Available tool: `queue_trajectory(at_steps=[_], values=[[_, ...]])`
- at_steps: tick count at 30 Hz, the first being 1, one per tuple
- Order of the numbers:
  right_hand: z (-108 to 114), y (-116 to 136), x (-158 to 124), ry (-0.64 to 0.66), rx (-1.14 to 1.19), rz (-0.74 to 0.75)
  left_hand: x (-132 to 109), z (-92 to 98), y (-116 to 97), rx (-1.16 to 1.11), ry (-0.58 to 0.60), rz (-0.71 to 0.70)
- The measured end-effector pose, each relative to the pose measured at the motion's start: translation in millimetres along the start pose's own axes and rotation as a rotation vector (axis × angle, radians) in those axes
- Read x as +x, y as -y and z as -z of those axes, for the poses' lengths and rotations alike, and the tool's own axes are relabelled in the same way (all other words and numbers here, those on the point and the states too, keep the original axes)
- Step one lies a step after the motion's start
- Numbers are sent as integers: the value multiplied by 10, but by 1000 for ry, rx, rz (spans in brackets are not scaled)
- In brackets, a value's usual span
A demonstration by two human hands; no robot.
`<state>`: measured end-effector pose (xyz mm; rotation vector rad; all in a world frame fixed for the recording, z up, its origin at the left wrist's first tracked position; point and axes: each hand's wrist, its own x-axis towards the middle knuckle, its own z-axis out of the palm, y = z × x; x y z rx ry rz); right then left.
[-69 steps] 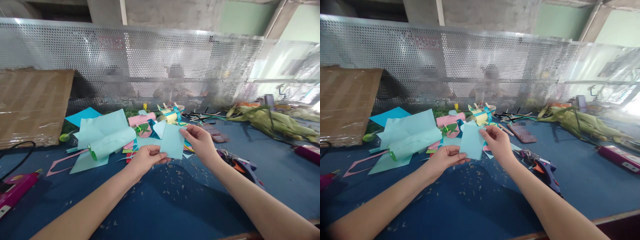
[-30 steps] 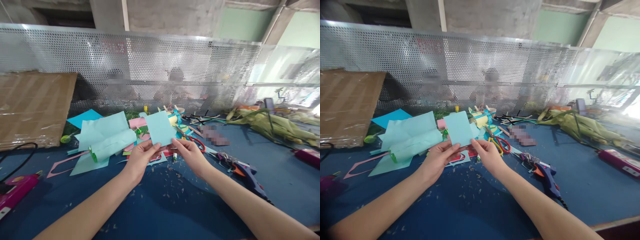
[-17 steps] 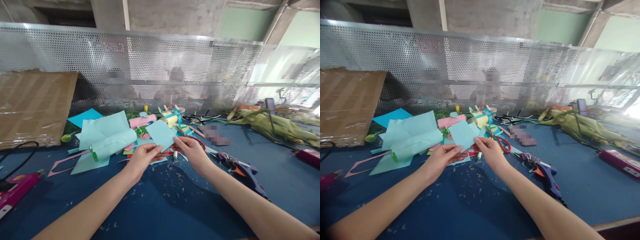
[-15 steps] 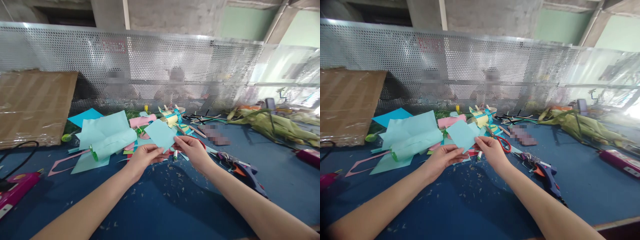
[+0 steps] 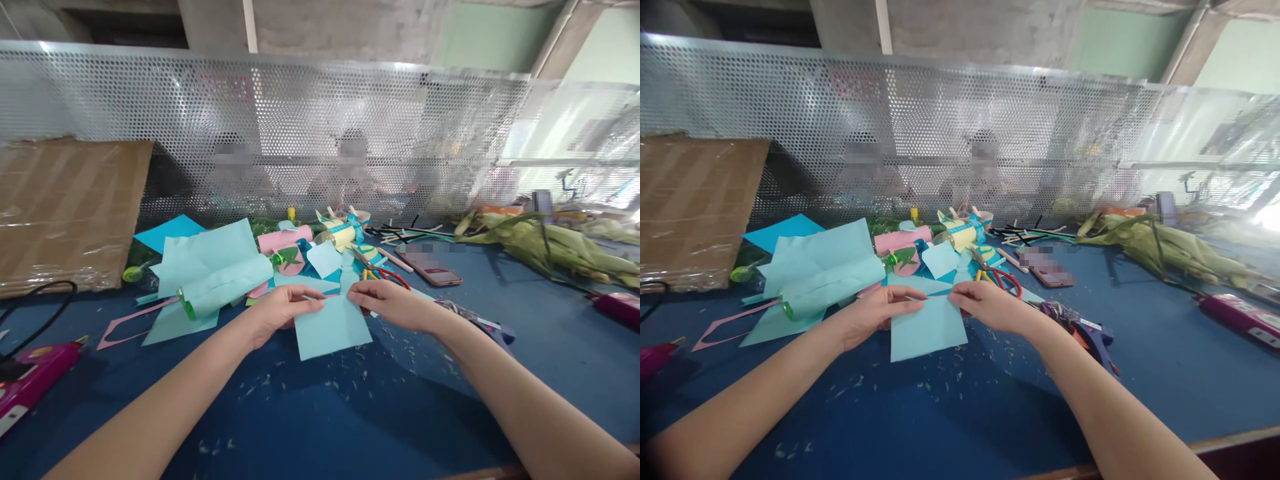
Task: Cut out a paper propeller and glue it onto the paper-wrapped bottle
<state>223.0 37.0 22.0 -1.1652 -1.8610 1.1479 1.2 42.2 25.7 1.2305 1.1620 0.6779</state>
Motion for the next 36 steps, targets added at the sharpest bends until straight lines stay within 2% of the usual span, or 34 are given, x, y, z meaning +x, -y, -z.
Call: queue_trajectory(at_steps=[2, 7, 10, 15, 22, 32, 36], values=[[-28, -19, 20, -41, 13, 2, -3, -25, 17, -11, -19, -19], [-78, -68, 72, -101, 121, -57, 20, -41, 3, -188, -187, -58], [-74, -88, 85, -127, 177, -57, 27, -33, -12, -205, -215, -63], [-50, -100, 89, -176, 220, -15, 3, -26, -3, -134, -120, -62], [-83, -35, 60, -97, 164, -4, -39, -55, -11, -9, 26, -82], [-99, 13, 37, -149, -27, 32, -4, -62, 60, -66, 72, -41], [-42, -27, 71, -264, -237, -31, 1, -78, 62, -89, 24, -34]])
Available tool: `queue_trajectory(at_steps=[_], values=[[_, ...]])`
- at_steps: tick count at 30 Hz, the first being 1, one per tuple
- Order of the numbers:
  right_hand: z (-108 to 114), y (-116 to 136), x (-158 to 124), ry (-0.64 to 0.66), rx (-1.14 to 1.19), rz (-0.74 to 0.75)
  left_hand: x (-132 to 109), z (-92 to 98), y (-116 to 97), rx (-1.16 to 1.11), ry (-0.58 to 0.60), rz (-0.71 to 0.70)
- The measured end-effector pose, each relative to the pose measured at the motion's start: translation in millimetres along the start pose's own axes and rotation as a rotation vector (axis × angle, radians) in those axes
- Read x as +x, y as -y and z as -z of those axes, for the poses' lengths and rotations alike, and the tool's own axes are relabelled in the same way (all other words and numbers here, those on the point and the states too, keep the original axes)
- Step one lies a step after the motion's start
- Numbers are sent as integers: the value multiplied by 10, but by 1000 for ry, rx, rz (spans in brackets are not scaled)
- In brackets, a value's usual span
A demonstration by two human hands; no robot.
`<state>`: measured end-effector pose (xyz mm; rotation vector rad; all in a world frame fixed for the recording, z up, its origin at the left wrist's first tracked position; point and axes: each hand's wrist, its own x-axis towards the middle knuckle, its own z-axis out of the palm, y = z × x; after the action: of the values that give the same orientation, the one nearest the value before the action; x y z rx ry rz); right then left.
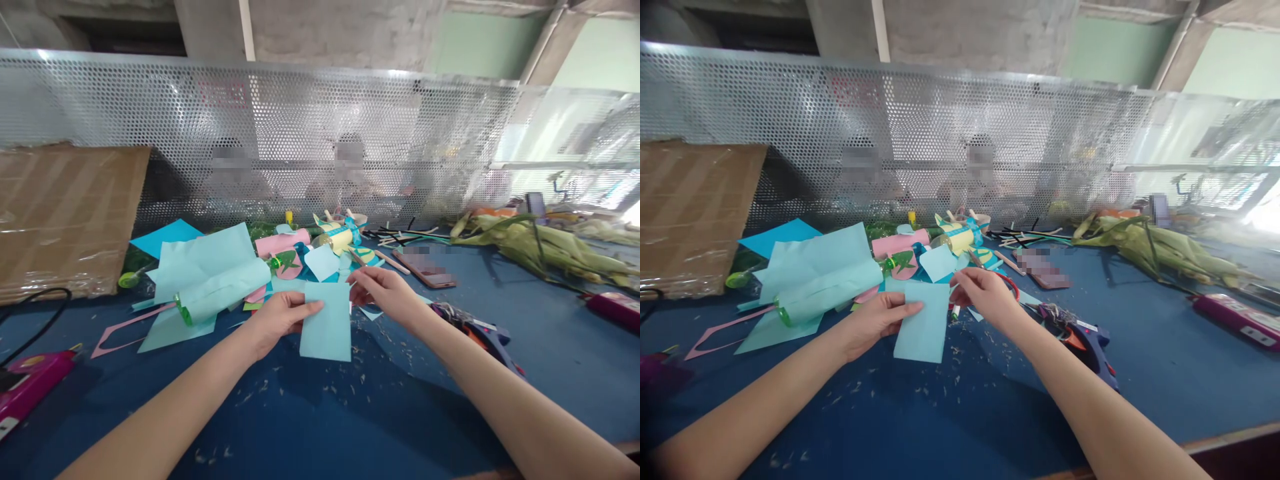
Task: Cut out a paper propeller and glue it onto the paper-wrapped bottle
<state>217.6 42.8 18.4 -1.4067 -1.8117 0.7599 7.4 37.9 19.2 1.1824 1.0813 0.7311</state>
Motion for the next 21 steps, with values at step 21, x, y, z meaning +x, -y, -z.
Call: queue_trajectory(at_steps=[21], values=[[223, -527, 218, 63, -847, -347, 15, 6, -70, -281, -357, -138]])
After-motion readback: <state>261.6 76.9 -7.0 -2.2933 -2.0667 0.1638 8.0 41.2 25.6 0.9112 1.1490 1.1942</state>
